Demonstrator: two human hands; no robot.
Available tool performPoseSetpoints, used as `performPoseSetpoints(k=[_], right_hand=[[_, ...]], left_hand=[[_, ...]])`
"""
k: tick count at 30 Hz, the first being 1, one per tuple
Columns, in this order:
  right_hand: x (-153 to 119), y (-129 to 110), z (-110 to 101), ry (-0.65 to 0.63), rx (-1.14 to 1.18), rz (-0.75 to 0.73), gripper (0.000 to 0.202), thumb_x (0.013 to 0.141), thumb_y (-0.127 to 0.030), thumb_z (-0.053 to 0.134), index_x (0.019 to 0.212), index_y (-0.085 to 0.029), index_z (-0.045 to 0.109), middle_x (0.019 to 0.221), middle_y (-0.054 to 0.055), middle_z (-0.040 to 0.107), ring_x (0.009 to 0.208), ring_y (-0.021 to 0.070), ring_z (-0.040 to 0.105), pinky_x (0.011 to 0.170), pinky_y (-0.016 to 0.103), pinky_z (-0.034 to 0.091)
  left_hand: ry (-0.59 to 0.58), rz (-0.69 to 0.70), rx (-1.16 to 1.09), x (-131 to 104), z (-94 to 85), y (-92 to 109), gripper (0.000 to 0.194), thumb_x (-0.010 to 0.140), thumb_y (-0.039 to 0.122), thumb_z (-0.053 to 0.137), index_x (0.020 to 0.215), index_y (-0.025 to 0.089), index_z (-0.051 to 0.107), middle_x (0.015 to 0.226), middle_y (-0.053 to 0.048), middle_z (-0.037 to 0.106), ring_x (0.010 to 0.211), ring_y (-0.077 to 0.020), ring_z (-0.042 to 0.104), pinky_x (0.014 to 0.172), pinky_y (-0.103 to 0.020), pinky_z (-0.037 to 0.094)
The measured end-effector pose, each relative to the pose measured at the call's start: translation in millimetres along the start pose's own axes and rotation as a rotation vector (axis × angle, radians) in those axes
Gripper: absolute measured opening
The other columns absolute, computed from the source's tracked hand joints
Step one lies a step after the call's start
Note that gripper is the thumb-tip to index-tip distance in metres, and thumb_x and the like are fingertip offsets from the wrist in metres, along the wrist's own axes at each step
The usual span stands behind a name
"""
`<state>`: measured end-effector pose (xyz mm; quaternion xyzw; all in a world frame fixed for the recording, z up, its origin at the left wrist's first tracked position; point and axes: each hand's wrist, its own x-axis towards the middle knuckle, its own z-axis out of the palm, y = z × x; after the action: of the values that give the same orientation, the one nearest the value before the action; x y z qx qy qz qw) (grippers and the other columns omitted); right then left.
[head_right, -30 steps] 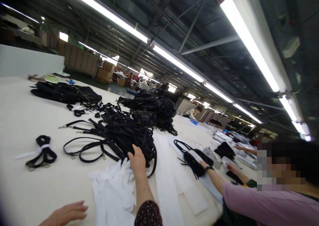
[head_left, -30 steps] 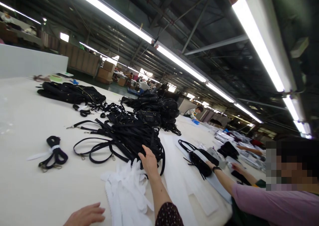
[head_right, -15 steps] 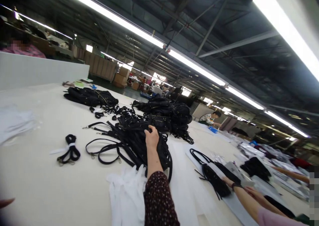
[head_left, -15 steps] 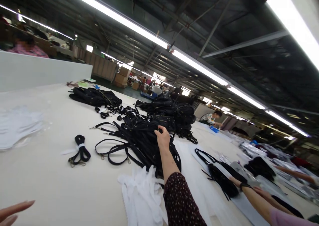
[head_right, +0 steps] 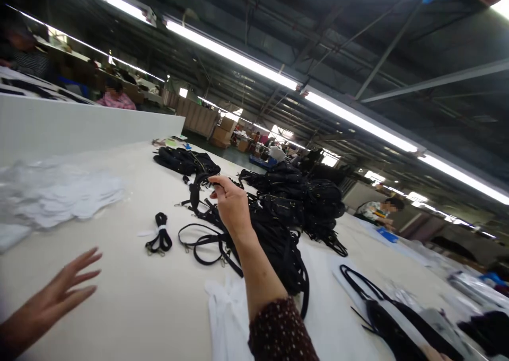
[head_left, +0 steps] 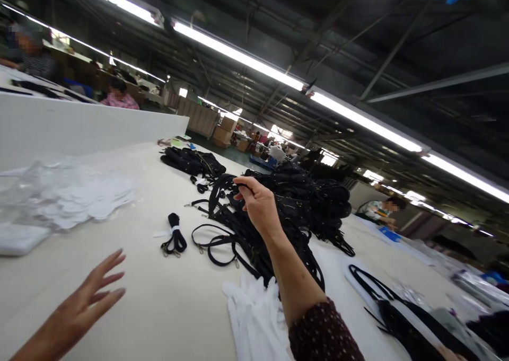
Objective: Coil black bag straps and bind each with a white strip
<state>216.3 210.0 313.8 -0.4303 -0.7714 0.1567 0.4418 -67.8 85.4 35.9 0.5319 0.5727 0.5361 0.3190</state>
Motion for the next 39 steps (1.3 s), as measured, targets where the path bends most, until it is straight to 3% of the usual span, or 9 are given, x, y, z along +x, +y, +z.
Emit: performPoseSetpoints(k=[2,6,10,14,20,27,30,33,39], right_hand=[[-12,-30,-1,-0.086,0.01,-0.019,0.028,0.09,-0.024,0.052,0.115,-0.027,0.066,0.074,-0.004,0.071,0.062,0.0115,0.067,0.053,0.019,0.047],[-44,-81,-8,-0.328,-0.022,-0.01,0.038,0.09,-0.02,0.056,0.127,-0.027,0.058,0.083,-0.003,0.073,0.062,0.0105,0.068,0.054,0.019,0.046],[-81,-101,-19,-0.57,-0.171,0.047,0.027,0.092,-0.021,0.056,0.117,-0.025,0.067,0.074,-0.003,0.072,0.061,0.0105,0.067,0.06,0.02,0.046],[-104,-90,-36,-0.656,-0.365,0.088,0.019,0.093,-0.024,0.056,0.104,-0.027,0.071,0.072,-0.003,0.072,0.063,0.0115,0.067,0.064,0.021,0.045],[-110,-53,-59,-0.518,-0.735,0.016,0.02,0.094,-0.026,0.051,0.102,-0.028,0.07,0.093,0.001,0.075,0.08,0.0182,0.068,0.068,0.026,0.041],[-131,7,-53,-0.829,-0.507,0.234,0.021,0.084,-0.02,0.054,0.089,-0.023,0.074,0.08,0.001,0.073,0.073,0.0154,0.064,0.065,0.023,0.041],[-150,22,-40,-0.983,-0.398,0.378,0.023,0.078,-0.02,0.056,0.091,-0.021,0.075,0.072,0.001,0.071,0.064,0.0144,0.061,0.056,0.022,0.039],[-168,26,-30,-1.043,-0.349,0.462,0.025,0.076,-0.021,0.057,0.092,-0.02,0.076,0.07,0.002,0.071,0.062,0.0144,0.061,0.055,0.021,0.039],[-185,26,-28,-1.062,-0.261,0.515,0.025,0.074,-0.022,0.057,0.09,-0.02,0.077,0.068,0.002,0.071,0.062,0.0152,0.061,0.056,0.022,0.04]], left_hand=[[-0.1,-0.001,-0.012,20,15.3,18,0.075,0.089,0.057,0.055,0.153,0.036,0.023,0.161,-0.011,0.033,0.137,-0.0367,0.047,0.1,-0.054,0.052],[-0.095,0.086,0.001,43,55.4,54,0.083,0.085,0.051,0.062,0.154,0.028,0.021,0.163,-0.014,0.026,0.143,-0.0379,0.036,0.097,-0.052,0.054],[-0.089,0.24,0.168,40,72.5,50,0.059,0.089,0.027,0.051,0.146,0.024,0.038,0.152,-0.012,0.047,0.139,-0.0292,0.044,0.112,-0.05,0.041],[-0.134,0.292,0.3,38,50.6,32,0.038,0.081,0.015,0.047,0.114,0.023,0.065,0.133,-0.008,0.066,0.128,-0.0268,0.056,0.111,-0.047,0.041],[-0.362,0.355,0.399,29,-6.1,37,0.016,0.081,0.029,0.059,0.088,0.026,0.073,0.091,-0.001,0.078,0.09,-0.0232,0.07,0.094,-0.036,0.051],[-0.653,0.451,0.691,-18,-57.6,25,0.043,0.079,0.024,0.061,0.122,0.031,0.064,0.102,-0.001,0.075,0.096,-0.0238,0.068,0.114,-0.047,0.031],[-0.641,0.424,0.767,-32,-72.0,10,0.066,0.078,0.019,0.061,0.14,0.034,0.049,0.129,-0.003,0.068,0.12,-0.0275,0.061,0.112,-0.046,0.034],[-0.54,0.384,0.794,-48,-77.3,-3,0.069,0.084,0.023,0.059,0.148,0.035,0.038,0.148,-0.003,0.055,0.135,-0.0283,0.049,0.11,-0.044,0.038],[-0.393,0.397,0.728,-84,-58.5,-10,0.062,0.089,0.023,0.057,0.147,0.033,0.04,0.15,-0.003,0.053,0.138,-0.028,0.046,0.113,-0.044,0.037]])
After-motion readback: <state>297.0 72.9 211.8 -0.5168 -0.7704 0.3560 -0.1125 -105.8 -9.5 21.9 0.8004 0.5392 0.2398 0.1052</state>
